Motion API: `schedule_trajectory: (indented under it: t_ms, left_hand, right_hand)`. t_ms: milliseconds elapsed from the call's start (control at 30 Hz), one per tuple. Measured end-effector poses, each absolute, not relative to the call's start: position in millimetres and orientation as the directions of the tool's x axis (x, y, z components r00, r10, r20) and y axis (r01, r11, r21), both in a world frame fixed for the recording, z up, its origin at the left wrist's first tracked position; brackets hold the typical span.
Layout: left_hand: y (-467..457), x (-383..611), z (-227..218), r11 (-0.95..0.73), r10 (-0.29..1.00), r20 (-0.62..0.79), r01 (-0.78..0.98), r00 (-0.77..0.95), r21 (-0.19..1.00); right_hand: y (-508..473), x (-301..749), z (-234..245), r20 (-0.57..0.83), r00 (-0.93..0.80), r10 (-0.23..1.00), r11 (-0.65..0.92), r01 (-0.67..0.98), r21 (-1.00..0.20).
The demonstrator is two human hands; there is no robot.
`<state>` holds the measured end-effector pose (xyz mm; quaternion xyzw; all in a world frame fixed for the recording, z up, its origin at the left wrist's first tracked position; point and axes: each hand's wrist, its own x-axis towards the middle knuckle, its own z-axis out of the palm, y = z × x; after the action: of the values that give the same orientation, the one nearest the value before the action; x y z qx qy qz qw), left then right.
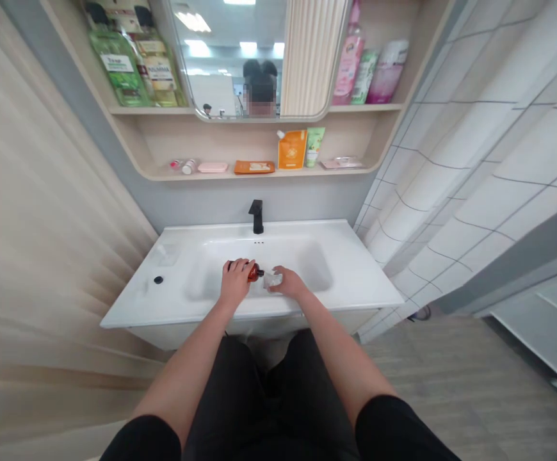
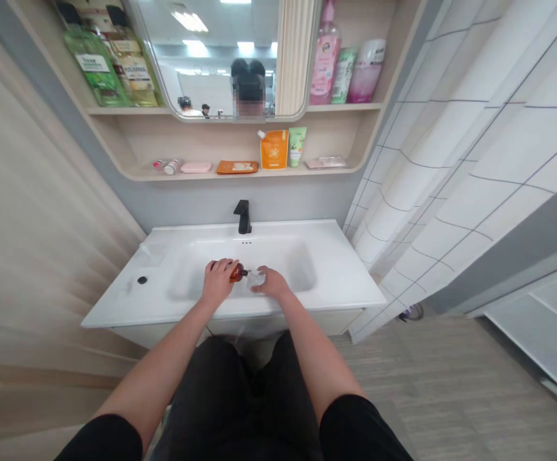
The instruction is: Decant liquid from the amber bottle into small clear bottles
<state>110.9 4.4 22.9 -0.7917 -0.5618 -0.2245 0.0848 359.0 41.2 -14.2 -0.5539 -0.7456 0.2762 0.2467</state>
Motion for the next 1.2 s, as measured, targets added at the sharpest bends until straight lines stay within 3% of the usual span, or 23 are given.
schedule_trajectory:
  t_ms: [1200]
  left_hand:
    - [4.3, 110.5, 22.6, -0.368, 0.84, 0.47, 0.922, 0.272, 0.124]
  right_hand:
    - [41.1, 358.9, -12.6, 0.05, -0.261, 0.964, 0.226, 0.705, -0.672]
